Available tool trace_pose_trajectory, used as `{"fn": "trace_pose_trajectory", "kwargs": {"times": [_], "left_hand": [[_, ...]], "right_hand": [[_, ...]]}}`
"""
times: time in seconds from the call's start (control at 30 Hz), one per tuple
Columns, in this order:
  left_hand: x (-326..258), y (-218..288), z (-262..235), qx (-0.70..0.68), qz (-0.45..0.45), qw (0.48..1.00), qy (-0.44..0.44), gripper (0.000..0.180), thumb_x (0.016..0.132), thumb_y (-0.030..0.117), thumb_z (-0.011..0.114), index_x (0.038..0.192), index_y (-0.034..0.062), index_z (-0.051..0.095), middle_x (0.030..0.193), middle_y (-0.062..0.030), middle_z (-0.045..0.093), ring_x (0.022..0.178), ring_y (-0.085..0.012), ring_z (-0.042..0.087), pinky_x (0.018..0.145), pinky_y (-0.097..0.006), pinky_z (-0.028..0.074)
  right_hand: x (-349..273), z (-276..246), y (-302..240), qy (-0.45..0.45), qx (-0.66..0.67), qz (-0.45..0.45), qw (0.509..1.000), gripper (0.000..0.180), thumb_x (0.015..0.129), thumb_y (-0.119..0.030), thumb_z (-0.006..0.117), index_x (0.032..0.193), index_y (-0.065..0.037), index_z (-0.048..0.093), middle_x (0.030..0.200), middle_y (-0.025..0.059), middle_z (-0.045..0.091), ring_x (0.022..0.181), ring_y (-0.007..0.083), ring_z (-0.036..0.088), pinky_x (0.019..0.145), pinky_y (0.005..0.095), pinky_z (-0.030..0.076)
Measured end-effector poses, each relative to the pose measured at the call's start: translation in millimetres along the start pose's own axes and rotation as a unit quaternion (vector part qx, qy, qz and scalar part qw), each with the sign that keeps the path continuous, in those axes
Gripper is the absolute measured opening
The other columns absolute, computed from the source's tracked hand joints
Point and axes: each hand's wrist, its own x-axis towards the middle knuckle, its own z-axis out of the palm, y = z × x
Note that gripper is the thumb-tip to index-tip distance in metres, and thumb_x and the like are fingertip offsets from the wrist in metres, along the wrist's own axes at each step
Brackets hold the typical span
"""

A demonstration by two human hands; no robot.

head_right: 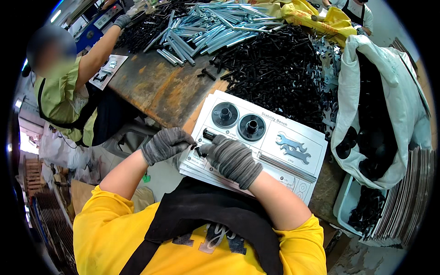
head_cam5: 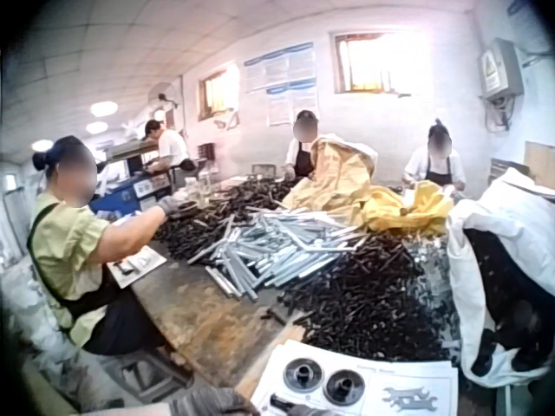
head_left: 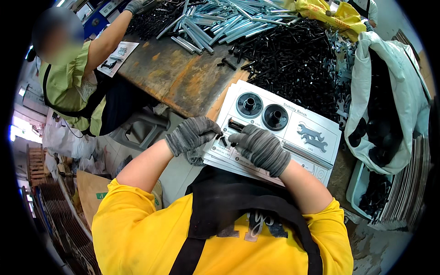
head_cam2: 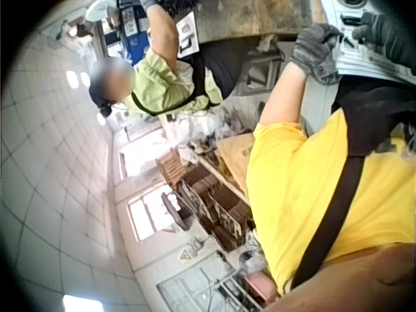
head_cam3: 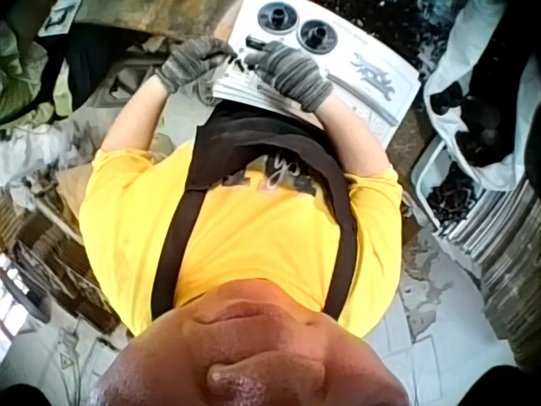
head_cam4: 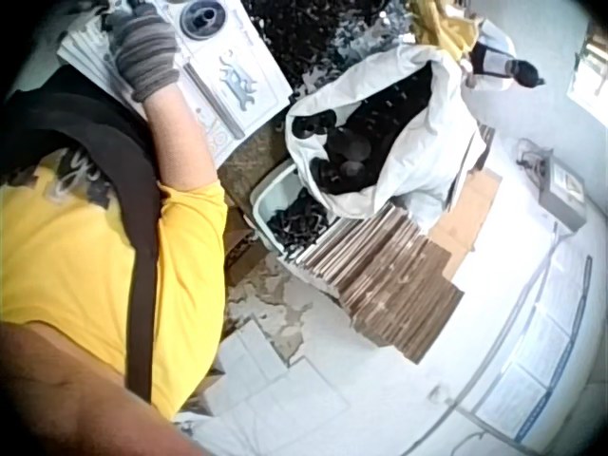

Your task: The person picks various metal hardware pieces from piles on a table and places them into designated slots on a cardboard backing sheet. The person repeatedly picks up a completed sheet, moves it aside, and begins filling a new sheet with bolts, nuts, and other fasteners.

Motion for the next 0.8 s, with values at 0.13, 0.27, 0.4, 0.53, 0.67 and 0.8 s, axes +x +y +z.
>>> {"fn": "trace_pose_trajectory", "kwargs": {"times": [0.13, 0.27, 0.4, 0.53, 0.67, 0.8], "left_hand": [[6, 7, 3, 0.048, -0.017, 0.998, -0.030, 0.020, 0.077, 0.006, 0.058, 0.096, 0.0058, 0.059, 0.087, -0.0089, 0.056, 0.088, -0.0244, 0.055, 0.079, -0.033, 0.045], [1, 9, 6, -0.090, 0.006, 0.996, 0.029, 0.027, 0.076, 0.006, 0.058, 0.103, 0.0049, 0.056, 0.096, -0.0111, 0.054, 0.092, -0.0249, 0.053, 0.082, -0.033, 0.044], [1, 22, 5, -0.060, 0.016, 0.998, -0.017, 0.046, 0.070, 0.014, 0.066, 0.112, 0.0038, 0.050, 0.101, -0.0135, 0.052, 0.092, -0.0258, 0.053, 0.083, -0.033, 0.044], [3, 26, 16, 0.005, -0.032, 0.999, -0.038, 0.049, 0.067, 0.018, 0.069, 0.110, 0.0021, 0.049, 0.094, -0.0131, 0.052, 0.087, -0.0275, 0.053, 0.078, -0.034, 0.045], [5, 23, 21, 0.000, 0.001, 1.000, -0.023, 0.042, 0.067, 0.011, 0.067, 0.105, 0.0027, 0.052, 0.094, -0.0134, 0.054, 0.088, -0.0289, 0.054, 0.079, -0.034, 0.045], [5, 19, 25, -0.034, 0.018, 0.999, 0.003, 0.037, 0.069, 0.008, 0.064, 0.104, 0.0052, 0.053, 0.089, -0.0122, 0.058, 0.082, -0.0286, 0.058, 0.074, -0.034, 0.047]], "right_hand": [[6, 30, -9, 0.060, -0.133, -0.117, 0.982, 0.024, 0.077, -0.023, 0.054, 0.098, -0.013, 0.060, 0.078, 0.0068, 0.056, 0.063, 0.0240, 0.058, 0.054, 0.0357, 0.048], [3, 42, -8, 0.077, -0.178, -0.110, 0.975, 0.024, 0.077, -0.023, 0.055, 0.098, -0.011, 0.059, 0.076, 0.0077, 0.056, 0.063, 0.0232, 0.058, 0.053, 0.0358, 0.047], [-3, 42, -5, 0.053, -0.137, 0.019, 0.989, 0.021, 0.076, -0.016, 0.051, 0.095, -0.009, 0.055, 0.080, 0.0122, 0.057, 0.061, 0.0264, 0.059, 0.049, 0.0391, 0.047], [-6, 43, -13, 0.074, -0.110, 0.041, 0.990, 0.027, 0.072, -0.025, 0.060, 0.092, -0.007, 0.058, 0.076, 0.0121, 0.057, 0.064, 0.0282, 0.059, 0.055, 0.0386, 0.048], [-8, 40, -10, 0.079, -0.113, 0.082, 0.987, 0.026, 0.074, -0.027, 0.058, 0.092, -0.008, 0.058, 0.074, 0.0131, 0.058, 0.064, 0.0279, 0.059, 0.053, 0.0381, 0.048], [-13, 49, -15, 0.057, -0.145, 0.062, 0.986, 0.027, 0.077, -0.029, 0.056, 0.096, -0.009, 0.058, 0.070, 0.0115, 0.057, 0.060, 0.0261, 0.059, 0.049, 0.0375, 0.047]]}}
